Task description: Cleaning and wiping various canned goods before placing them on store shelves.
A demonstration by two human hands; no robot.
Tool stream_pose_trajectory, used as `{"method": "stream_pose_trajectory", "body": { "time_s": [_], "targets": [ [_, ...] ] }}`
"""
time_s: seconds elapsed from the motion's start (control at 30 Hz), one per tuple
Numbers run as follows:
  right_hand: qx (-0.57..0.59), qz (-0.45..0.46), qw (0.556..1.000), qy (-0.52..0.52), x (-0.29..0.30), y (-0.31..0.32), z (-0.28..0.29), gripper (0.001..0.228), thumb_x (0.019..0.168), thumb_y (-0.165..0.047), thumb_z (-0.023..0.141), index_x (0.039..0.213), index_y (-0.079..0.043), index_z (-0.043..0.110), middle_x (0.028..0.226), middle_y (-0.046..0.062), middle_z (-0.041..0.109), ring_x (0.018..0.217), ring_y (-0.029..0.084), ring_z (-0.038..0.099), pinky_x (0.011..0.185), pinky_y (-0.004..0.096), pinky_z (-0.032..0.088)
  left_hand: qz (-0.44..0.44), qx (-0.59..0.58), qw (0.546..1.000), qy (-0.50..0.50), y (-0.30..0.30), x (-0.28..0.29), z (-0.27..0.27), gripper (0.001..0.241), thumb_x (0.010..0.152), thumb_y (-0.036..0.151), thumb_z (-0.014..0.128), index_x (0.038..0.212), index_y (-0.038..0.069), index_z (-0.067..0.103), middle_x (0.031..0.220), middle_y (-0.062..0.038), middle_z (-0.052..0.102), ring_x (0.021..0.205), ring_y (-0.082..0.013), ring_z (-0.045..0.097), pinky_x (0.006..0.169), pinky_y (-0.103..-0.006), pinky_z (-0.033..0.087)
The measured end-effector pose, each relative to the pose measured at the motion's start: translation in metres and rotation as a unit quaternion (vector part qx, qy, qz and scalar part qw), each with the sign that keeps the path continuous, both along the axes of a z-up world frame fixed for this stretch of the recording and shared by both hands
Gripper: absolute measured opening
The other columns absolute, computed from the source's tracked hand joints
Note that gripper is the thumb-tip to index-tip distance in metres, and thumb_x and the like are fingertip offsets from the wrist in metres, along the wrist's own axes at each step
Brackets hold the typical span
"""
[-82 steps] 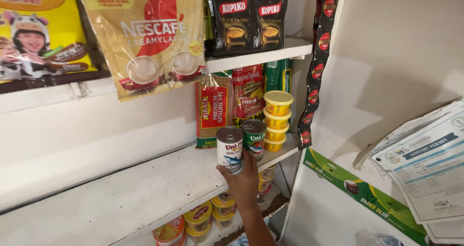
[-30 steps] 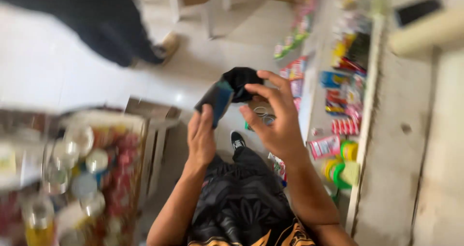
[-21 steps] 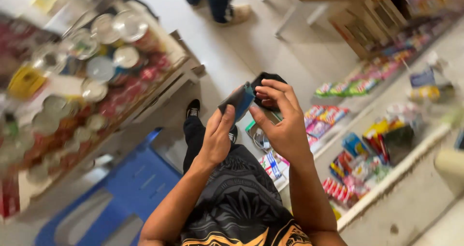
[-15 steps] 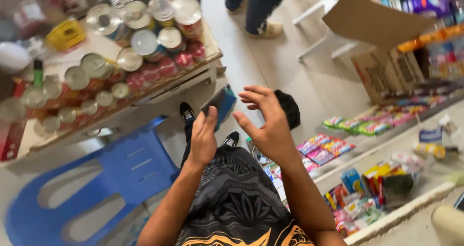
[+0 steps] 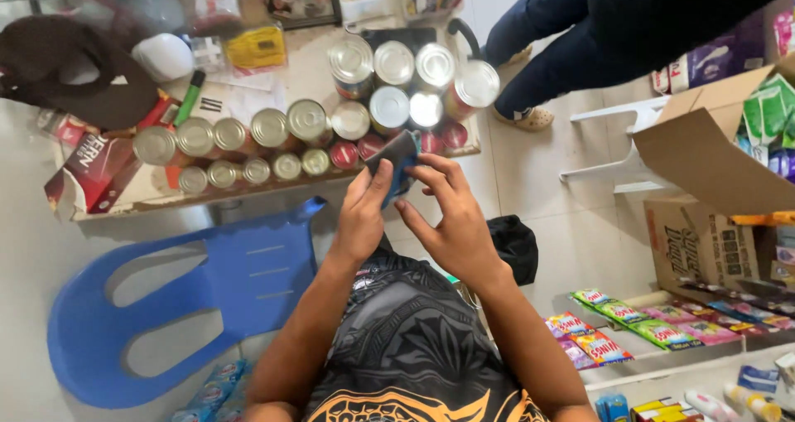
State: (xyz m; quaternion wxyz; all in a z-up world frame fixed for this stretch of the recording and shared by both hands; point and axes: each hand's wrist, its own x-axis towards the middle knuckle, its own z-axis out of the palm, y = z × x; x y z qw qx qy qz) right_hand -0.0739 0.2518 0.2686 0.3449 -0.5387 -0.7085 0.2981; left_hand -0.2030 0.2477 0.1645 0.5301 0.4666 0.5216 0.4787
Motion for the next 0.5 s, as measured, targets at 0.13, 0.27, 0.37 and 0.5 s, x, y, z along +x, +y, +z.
{"method": "stream_pose_trajectory", "body": {
  "time_s": [0.13,0.27,0.37,0.5],
  "targets": [
    [-0.015,-0.008,1.0,-0.009,-0.013,0.033,-0.006,0.038,0.094,-0.011,0.077,0.129,-0.005,0.062,0.131,0.015,0.057,0.11,0.032,0.069,0.09,0.041,0.061,-0.053,0.102,0.989,0.089,0.022,-0.021,-0.03,0.037,0.112,0.009,0.047,0.146,0.003,0.057,0.142,-0.025,0.057,0.139,-0.0329,0.05,0.12,-0.0431,0.039],
    [-0.035,-0.023,0.999,-0.015,-0.023,0.056,-0.022,0.038,0.094,-0.013,0.077,0.128,-0.006,0.063,0.129,0.013,0.059,0.108,0.03,0.07,0.089,0.04,0.062,-0.074,-0.122,0.984,-0.107,0.06,-0.035,0.021,0.041,0.11,0.029,0.053,0.142,0.005,0.061,0.137,-0.02,0.064,0.13,-0.0189,0.053,0.119,-0.0438,0.039],
    [-0.048,-0.028,0.998,-0.029,-0.029,0.066,-0.031,0.036,0.094,-0.012,0.077,0.126,-0.006,0.063,0.127,0.011,0.059,0.101,0.028,0.072,0.087,0.039,0.062,-0.12,-0.141,0.974,-0.128,0.082,-0.043,0.042,0.044,0.11,0.032,0.051,0.143,0.006,0.06,0.137,-0.016,0.066,0.13,-0.0188,0.057,0.116,-0.0422,0.042],
    [-0.07,-0.012,0.997,-0.036,-0.035,0.072,-0.041,0.038,0.09,-0.005,0.076,0.125,-0.003,0.062,0.126,0.015,0.06,0.099,0.032,0.073,0.085,0.042,0.062,-0.14,-0.139,0.969,-0.146,0.084,-0.053,0.035,0.048,0.111,0.029,0.048,0.153,0.005,0.049,0.147,-0.02,0.057,0.139,-0.0244,0.05,0.118,-0.0449,0.04]
  ]
}}
